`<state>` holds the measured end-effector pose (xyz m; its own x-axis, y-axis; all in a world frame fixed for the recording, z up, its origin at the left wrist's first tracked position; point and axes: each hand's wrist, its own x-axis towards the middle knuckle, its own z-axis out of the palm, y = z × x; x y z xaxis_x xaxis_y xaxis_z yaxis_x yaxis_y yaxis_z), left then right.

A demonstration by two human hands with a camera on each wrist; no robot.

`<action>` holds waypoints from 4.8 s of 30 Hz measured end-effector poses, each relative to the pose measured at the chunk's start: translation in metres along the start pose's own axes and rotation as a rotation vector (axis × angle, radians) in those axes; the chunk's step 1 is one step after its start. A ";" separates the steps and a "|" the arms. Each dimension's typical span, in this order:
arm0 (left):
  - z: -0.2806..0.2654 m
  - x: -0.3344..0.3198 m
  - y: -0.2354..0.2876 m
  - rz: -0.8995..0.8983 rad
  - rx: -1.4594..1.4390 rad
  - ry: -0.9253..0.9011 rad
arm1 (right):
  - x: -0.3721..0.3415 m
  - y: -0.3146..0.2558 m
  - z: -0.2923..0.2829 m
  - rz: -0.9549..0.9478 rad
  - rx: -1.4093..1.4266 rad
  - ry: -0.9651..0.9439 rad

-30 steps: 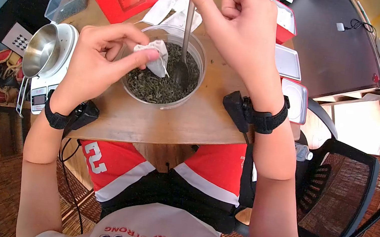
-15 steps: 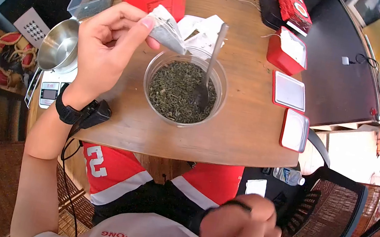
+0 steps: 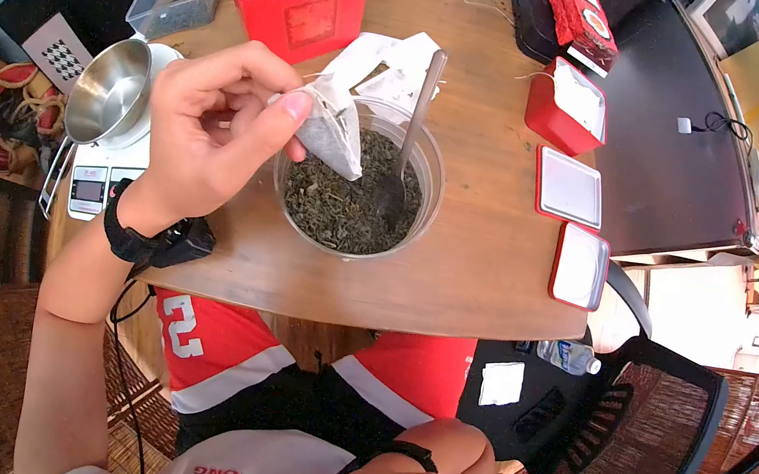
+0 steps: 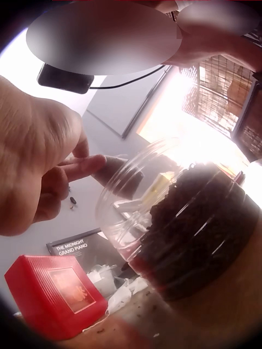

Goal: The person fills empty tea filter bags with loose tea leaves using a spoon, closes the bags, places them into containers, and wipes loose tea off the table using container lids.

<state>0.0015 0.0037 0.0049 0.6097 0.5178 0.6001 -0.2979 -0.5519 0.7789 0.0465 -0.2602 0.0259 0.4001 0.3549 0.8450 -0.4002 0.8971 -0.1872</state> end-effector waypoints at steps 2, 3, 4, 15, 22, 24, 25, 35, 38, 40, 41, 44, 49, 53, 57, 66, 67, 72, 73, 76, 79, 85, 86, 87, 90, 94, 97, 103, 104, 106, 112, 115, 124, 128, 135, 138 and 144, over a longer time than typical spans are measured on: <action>0.000 0.000 0.002 -0.003 -0.006 0.010 | 0.021 0.007 0.030 0.112 -0.075 0.396; -0.003 0.000 0.006 -0.013 0.040 -0.043 | 0.024 0.004 0.021 0.109 -0.076 0.395; -0.006 0.001 0.008 -0.024 0.089 -0.095 | 0.028 -0.001 0.004 0.212 -0.034 0.222; -0.003 0.000 0.013 0.000 0.093 -0.147 | 0.087 0.023 -0.086 0.399 -1.586 -0.398; 0.006 -0.005 0.004 -0.108 0.033 -0.153 | 0.128 0.052 -0.131 0.581 -1.447 -0.608; 0.004 -0.003 0.000 -0.079 0.076 -0.158 | 0.140 0.056 -0.141 0.663 -1.356 -0.779; 0.004 -0.002 -0.001 -0.045 0.118 -0.163 | 0.145 0.057 -0.146 0.696 -1.308 -0.818; 0.006 -0.002 0.000 -0.060 0.151 -0.183 | 0.132 0.054 -0.167 0.576 -1.164 -0.676; 0.008 0.001 0.003 -0.126 0.146 -0.233 | 0.126 0.059 -0.171 0.537 -1.134 -0.678; 0.009 0.003 0.004 -0.053 0.159 -0.221 | 0.121 0.061 -0.171 0.516 -1.114 -0.672; 0.008 0.002 0.003 -0.066 0.152 -0.227 | 0.120 0.062 -0.171 0.506 -1.114 -0.667; 0.006 0.004 -0.004 0.014 0.186 -0.253 | 0.121 0.059 -0.169 0.508 -1.116 -0.615; 0.008 0.002 0.000 -0.078 0.177 -0.213 | 0.127 0.051 -0.178 0.503 -1.093 -0.375; 0.007 0.002 0.003 -0.104 0.178 -0.209 | 0.122 0.048 -0.192 0.528 -1.005 -0.276; 0.006 0.002 0.003 -0.072 0.186 -0.202 | 0.129 0.052 -0.187 0.385 -1.369 -0.676; 0.008 0.002 -0.004 0.060 0.153 -0.197 | 0.121 0.068 -0.172 0.228 -1.288 -0.634; 0.008 0.002 -0.004 0.046 0.154 -0.185 | 0.124 0.063 -0.175 0.246 -1.317 -0.739; 0.007 0.003 0.000 0.042 0.180 -0.161 | 0.132 0.055 -0.179 0.328 -1.376 -0.727; 0.007 0.004 0.001 0.052 0.194 -0.146 | 0.137 0.058 -0.186 0.212 -1.275 -0.774; 0.004 0.005 0.006 0.052 0.213 -0.156 | 0.139 0.049 -0.174 0.340 -1.344 -0.582; 0.007 0.004 0.004 0.050 0.195 -0.151 | 0.129 0.069 -0.174 0.204 -1.211 -0.599; 0.006 0.005 -0.003 0.099 0.195 -0.166 | 0.127 0.057 -0.176 0.294 -1.371 -0.876; 0.007 0.005 -0.001 0.099 0.193 -0.166 | 0.129 0.057 -0.171 0.289 -1.314 -0.796; 0.007 0.005 0.003 0.062 0.199 -0.164 | 0.130 0.057 -0.168 0.284 -1.257 -0.717; 0.006 0.005 0.003 0.039 0.206 -0.158 | 0.135 0.055 -0.177 0.280 -1.449 -0.683; 0.002 0.003 -0.002 0.074 0.199 -0.164 | 0.137 0.056 -0.183 0.174 -1.683 -0.534; 0.003 0.005 0.002 0.099 0.184 -0.158 | 0.137 0.053 -0.178 0.176 -1.652 -0.529; 0.003 0.004 0.004 0.130 0.188 -0.119 | 0.135 0.048 -0.160 0.342 -1.318 -0.666; 0.003 0.004 0.002 0.129 0.187 -0.119 | 0.137 0.046 -0.158 0.366 -1.314 -0.760; 0.002 0.005 -0.001 0.161 0.149 -0.133 | 0.138 0.047 -0.163 0.405 -1.389 -0.825; 0.001 0.004 0.001 0.139 0.204 -0.171 | 0.118 0.070 -0.153 0.255 -1.374 -0.462; 0.003 0.005 0.003 0.133 0.214 -0.197 | 0.118 0.062 -0.166 0.315 -1.344 -0.807; 0.006 0.005 0.008 0.099 0.218 -0.200 | 0.124 0.054 -0.170 0.384 -1.018 -0.620; 0.006 0.003 0.001 0.063 0.209 -0.176 | 0.122 0.055 -0.181 0.394 -0.903 -0.508; 0.001 0.007 -0.001 0.016 -0.011 0.124 | 0.120 0.059 -0.203 0.526 -0.954 -0.035; -0.013 0.016 -0.002 0.070 -0.069 0.203 | 0.118 0.064 -0.208 0.512 -0.958 0.024; -0.032 0.036 -0.011 0.086 0.074 0.424 | 0.120 0.062 -0.203 0.581 -0.997 -0.008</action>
<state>0.0032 0.0489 0.0240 0.2252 0.6818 0.6960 -0.2720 -0.6419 0.7169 0.2371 -0.1086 0.0137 0.3620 0.7839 0.5044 0.3086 0.4099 -0.8584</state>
